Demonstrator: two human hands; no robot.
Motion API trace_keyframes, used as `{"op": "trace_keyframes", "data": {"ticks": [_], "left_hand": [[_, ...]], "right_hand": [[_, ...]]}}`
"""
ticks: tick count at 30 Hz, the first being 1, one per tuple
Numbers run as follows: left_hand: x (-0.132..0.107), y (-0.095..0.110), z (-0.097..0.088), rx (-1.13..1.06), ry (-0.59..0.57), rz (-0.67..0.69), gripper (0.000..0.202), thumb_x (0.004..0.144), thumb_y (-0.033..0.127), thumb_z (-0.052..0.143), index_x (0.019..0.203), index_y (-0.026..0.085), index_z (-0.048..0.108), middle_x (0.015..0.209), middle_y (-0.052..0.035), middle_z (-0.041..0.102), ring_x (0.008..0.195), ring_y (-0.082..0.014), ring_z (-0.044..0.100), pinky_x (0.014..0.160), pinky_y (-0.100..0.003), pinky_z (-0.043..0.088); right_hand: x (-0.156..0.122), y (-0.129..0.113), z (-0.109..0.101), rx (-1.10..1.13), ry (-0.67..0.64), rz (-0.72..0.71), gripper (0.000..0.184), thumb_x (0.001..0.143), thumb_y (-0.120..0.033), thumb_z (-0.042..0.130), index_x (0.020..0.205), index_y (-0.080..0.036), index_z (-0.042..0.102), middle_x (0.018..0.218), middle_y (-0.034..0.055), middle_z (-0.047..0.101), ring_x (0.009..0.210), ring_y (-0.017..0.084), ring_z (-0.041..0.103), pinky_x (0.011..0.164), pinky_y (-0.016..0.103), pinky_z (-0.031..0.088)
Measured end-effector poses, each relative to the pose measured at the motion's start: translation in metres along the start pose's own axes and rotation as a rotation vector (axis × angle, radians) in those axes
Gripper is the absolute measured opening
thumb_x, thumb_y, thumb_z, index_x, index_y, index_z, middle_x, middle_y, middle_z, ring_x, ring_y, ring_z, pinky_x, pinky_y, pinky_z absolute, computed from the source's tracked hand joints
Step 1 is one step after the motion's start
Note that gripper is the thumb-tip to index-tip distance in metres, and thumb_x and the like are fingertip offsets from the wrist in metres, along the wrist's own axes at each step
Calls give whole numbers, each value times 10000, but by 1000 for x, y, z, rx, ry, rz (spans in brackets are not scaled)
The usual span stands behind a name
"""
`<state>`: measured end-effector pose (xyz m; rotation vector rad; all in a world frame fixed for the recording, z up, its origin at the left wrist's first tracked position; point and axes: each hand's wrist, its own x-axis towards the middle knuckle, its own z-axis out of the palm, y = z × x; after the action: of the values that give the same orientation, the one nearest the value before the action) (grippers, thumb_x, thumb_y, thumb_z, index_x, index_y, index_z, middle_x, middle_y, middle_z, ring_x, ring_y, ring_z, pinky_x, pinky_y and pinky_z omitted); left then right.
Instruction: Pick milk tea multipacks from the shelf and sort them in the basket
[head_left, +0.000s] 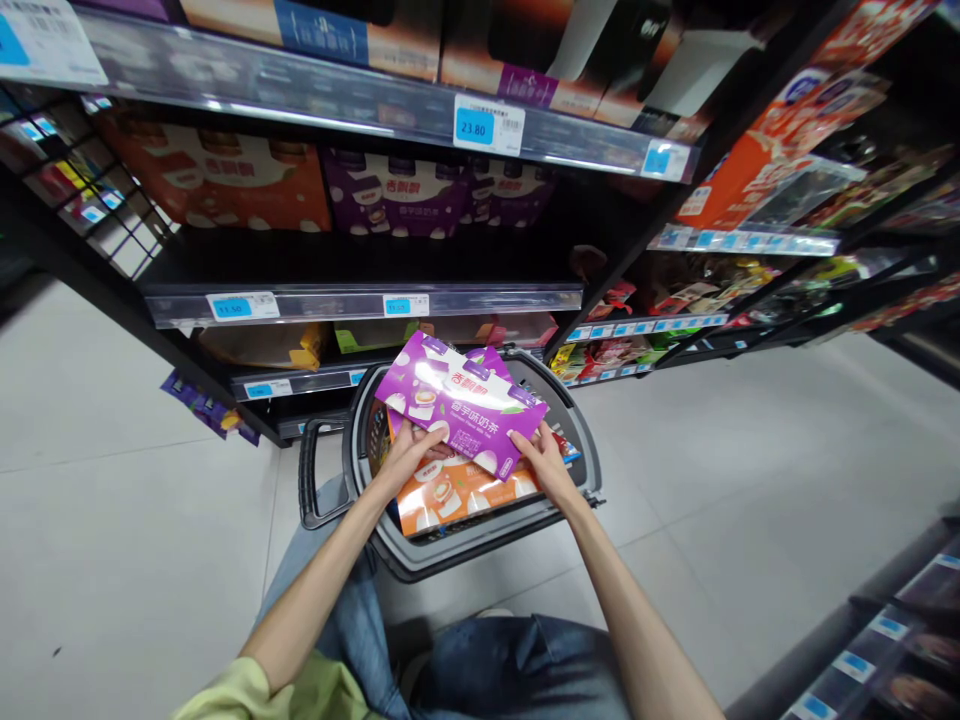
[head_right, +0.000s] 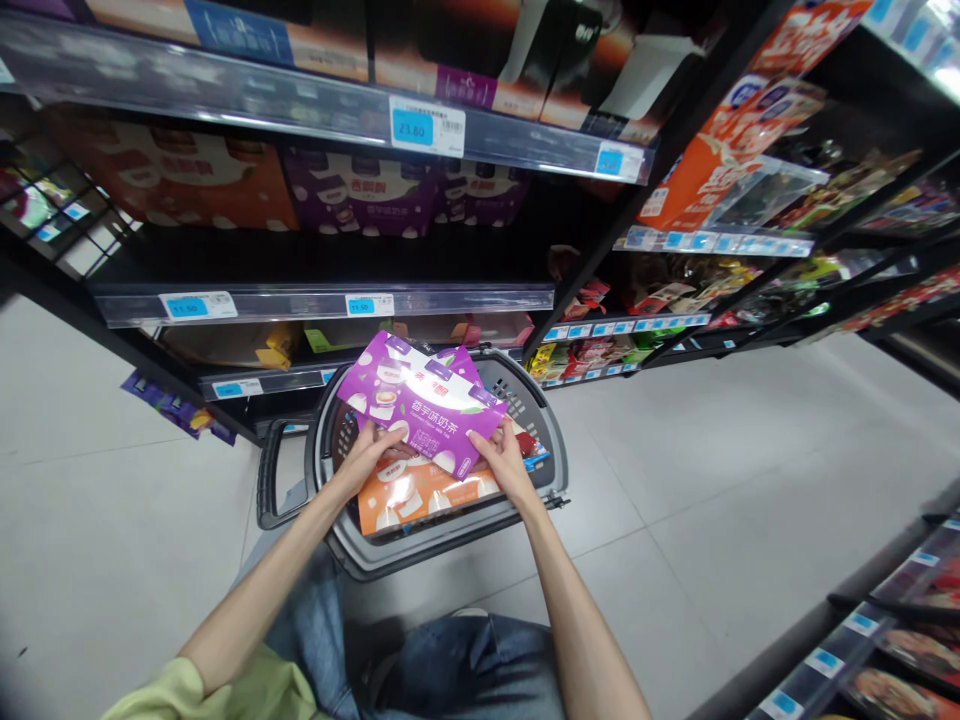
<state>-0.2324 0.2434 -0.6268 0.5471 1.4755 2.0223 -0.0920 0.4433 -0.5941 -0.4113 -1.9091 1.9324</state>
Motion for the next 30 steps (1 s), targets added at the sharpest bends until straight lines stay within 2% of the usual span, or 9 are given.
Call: {"op": "trace_keyframes", "data": {"ticks": [5,10,16,24,30], "left_hand": [[1,-2,-1,3,-26,21,565,767,474,756,1121,181,429,844,-76,719,774,-272,727,778,-410,590],[2,-3,-1,4,-15,13,574,756,479,763,1107,174,426,796,-71,714,747,-267,727,740,-391,594],[2,-4,-2,8,-4,-4,596,750,482,763,1120,181,406,747,-58,711,729,-270,731,708,-379,599],[3,-5,-2,8,-12,2,570,765,474,757,1113,188,408,760,-64,717,749,-293,738,716,-403,600],[2,-3,-1,2,-4,-2,609,739,477,778,1126,197,400,738,-49,712,726,-283,731,705,-399,594]], "right_hand": [[1,2,0,5,2,-5,561,760,-493,775,1154,-269,443,1182,75,670,968,280,702,564,346,642],[0,3,0,24,22,-10,569,750,-474,788,1166,-266,459,1202,73,672,1094,278,667,728,351,647],[1,3,-1,9,2,-3,568,743,-502,783,1137,-271,445,1171,70,681,952,279,705,554,344,634],[1,3,-1,16,-1,-17,582,750,-493,784,1176,-277,451,1189,64,681,1018,277,687,622,341,637],[2,5,-2,15,-13,-31,536,774,-471,773,1160,-276,456,1183,61,682,995,270,690,584,329,624]]}}
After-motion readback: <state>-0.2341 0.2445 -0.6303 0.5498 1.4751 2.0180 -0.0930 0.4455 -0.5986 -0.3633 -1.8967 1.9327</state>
